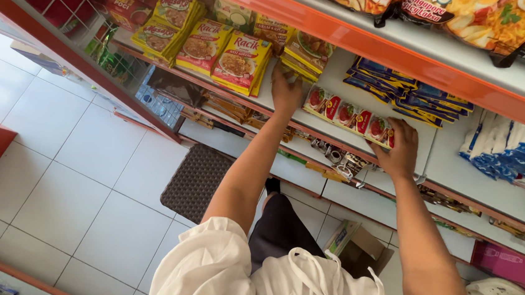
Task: The person arranges yellow snack packets on a store shelf, repeatedly picking them up and placing them back to align them. The person also adjusts other packets on the same shelf.
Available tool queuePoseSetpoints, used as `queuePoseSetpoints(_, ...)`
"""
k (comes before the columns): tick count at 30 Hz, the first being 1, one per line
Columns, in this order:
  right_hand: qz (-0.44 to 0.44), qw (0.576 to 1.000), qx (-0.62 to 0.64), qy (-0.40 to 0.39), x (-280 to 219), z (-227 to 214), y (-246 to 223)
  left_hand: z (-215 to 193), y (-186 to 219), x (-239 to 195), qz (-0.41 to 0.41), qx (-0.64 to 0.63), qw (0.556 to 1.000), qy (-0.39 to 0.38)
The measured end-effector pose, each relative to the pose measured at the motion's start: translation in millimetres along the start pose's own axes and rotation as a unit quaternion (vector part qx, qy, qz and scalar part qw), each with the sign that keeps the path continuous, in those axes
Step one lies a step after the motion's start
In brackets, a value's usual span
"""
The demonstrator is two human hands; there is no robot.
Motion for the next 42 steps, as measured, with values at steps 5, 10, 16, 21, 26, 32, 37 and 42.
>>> queuePoseSetpoints(5,-0.002,1.0,-0.02,-0.002,0.3,1.4,2.0,-1.6,3.3,1.4,0.029,0.037,0.999,-0.022)
queuePoseSetpoints(10,-0.002,1.0,-0.013,0.001,-1.0,4.1,6.3,1.5,-2.2,-2.8,0.047,0.064,0.996,-0.036)
queuePoseSetpoints(16,-0.012,1.0,-0.013,0.011,-0.2,2.0,2.3,5.3,-0.1,-3.4,0.056,0.099,0.992,-0.055)
queuePoseSetpoints(21,-0.008,1.0,-0.019,0.008,-0.2,0.4,0.0,11.3,3.8,-5.5,0.082,0.117,0.989,-0.042)
queuePoseSetpoints(26,-0.001,1.0,-0.018,0.006,0.9,-2.2,-1.2,15.1,-11.2,9.8,0.047,0.096,0.994,-0.028)
queuePoseSetpoints(32,0.002,1.0,-0.018,0.002,2.1,-1.6,-0.1,22.0,-39.3,50.0,0.036,0.183,0.981,-0.055)
queuePoseSetpoints(37,-0.002,1.0,-0.013,0.006,2.7,-1.4,1.3,26.8,-43.4,61.0,0.019,0.169,0.982,-0.086)
queuePoseSetpoints(42,-0.002,1.0,-0.011,0.006,3.0,-2.3,-1.3,27.2,-32.2,58.1,0.003,0.171,0.981,-0.09)
Point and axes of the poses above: each hand's wrist, its own x-axis towards the middle knuckle, its own z-axis out of the palm, y = z × x, the point moved 5 cm from there along x, towards the middle knuckle, and after that the axes turned 4 degrees about -y, right-handed, at the moved point
